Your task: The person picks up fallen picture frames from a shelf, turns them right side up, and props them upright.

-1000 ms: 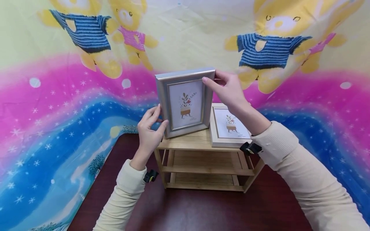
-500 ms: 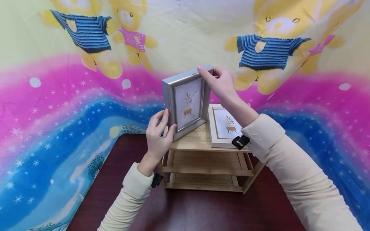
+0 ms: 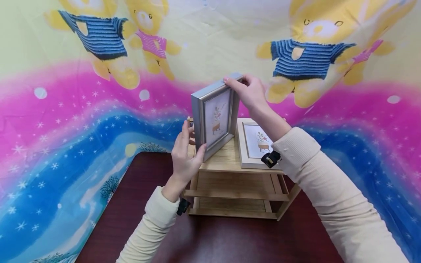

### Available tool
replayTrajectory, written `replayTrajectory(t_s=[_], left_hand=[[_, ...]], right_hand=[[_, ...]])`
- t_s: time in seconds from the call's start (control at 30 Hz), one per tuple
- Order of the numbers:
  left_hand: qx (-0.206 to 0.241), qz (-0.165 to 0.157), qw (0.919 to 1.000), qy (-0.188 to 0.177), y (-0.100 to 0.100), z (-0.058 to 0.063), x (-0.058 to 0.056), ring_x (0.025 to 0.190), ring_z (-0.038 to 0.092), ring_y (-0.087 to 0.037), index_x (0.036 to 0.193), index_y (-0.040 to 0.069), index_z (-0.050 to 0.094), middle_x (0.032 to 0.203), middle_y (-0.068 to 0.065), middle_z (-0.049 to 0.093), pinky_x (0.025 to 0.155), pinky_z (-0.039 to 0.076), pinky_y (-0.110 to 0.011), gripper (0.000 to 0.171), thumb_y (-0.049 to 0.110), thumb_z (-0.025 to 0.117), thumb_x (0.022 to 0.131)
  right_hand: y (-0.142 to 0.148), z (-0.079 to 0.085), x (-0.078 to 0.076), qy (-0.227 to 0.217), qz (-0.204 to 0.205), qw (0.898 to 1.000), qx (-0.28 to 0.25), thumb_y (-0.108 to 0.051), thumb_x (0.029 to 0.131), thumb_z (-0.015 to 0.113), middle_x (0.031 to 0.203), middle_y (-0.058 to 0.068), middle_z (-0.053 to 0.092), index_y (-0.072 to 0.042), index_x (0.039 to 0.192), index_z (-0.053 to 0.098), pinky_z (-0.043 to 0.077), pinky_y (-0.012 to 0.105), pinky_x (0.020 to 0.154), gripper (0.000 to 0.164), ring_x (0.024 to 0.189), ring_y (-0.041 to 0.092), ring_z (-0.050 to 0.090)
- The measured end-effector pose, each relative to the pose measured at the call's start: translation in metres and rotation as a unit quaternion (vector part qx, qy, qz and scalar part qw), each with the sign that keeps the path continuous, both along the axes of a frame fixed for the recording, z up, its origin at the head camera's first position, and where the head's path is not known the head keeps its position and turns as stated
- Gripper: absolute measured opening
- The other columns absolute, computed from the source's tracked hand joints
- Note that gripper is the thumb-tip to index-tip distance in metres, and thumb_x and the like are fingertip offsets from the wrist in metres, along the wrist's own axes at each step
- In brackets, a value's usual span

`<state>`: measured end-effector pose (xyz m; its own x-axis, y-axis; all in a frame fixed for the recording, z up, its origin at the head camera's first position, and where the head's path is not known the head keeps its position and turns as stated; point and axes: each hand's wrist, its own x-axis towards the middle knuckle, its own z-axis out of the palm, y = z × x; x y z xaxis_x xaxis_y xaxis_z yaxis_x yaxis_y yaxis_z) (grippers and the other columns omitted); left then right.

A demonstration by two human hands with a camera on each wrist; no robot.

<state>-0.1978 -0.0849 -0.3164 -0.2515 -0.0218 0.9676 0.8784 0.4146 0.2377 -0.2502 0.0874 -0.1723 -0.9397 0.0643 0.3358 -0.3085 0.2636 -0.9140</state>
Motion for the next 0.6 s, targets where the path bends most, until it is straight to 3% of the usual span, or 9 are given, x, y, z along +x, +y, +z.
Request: replayTrajectory(t_s=[0.07,0.17,0.37,0.5,0.6], left_hand=[[0.013,-0.049,0.9978,-0.042,-0.003,0.002,-0.001,0.084,0.056,-0.029,0.133,-0.009,0.038,0.105,-0.022,0.057,0.062,0.052,-0.036,0.069,-0.008,0.068,0.071],[0.027,-0.112,0.9862,-0.118,-0.010,0.007,-0.001,0.089,0.056,-0.028,0.128,-0.009,0.045,0.107,-0.022,0.056,0.067,0.051,-0.037,0.056,-0.008,0.064,0.075],[0.001,-0.170,0.9561,-0.239,-0.016,0.025,0.010,0.100,0.052,-0.029,0.119,-0.014,0.051,0.113,-0.027,0.054,0.079,0.048,-0.045,0.036,-0.012,0.053,0.083],[-0.006,-0.182,0.9460,-0.268,-0.013,0.033,0.018,0.104,0.052,-0.025,0.115,-0.017,0.052,0.114,-0.029,0.054,0.082,0.047,-0.046,0.031,-0.012,0.052,0.084],[-0.003,-0.185,0.9487,-0.256,-0.011,0.030,0.016,0.103,0.053,-0.019,0.114,-0.017,0.053,0.112,-0.028,0.055,0.081,0.048,-0.045,0.031,-0.014,0.053,0.083]], right_hand=[[0.000,0.000,0.000,0.002,0.005,1.000,-0.002,-0.031,0.080,0.068,0.083,-0.001,0.055,-0.008,0.087,0.059,0.038,0.023,0.073,0.025,0.080,0.011,0.046],[0.001,-0.002,-0.001,-0.001,0.017,1.000,-0.011,-0.030,0.080,0.067,0.085,0.000,0.056,-0.008,0.088,0.059,0.039,0.024,0.077,0.024,0.083,0.012,0.047],[0.004,-0.001,-0.004,-0.010,0.033,0.999,-0.013,-0.029,0.081,0.066,0.087,0.001,0.055,-0.007,0.087,0.059,0.037,0.026,0.083,0.023,0.086,0.013,0.046],[0.003,0.001,-0.007,-0.016,0.052,0.998,-0.021,-0.025,0.082,0.064,0.086,0.002,0.055,-0.006,0.085,0.059,0.039,0.026,0.084,0.021,0.086,0.014,0.047],[0.004,0.002,-0.011,-0.014,0.079,0.996,-0.033,-0.021,0.083,0.062,0.086,0.003,0.054,-0.004,0.083,0.058,0.041,0.027,0.090,0.018,0.087,0.014,0.048]])
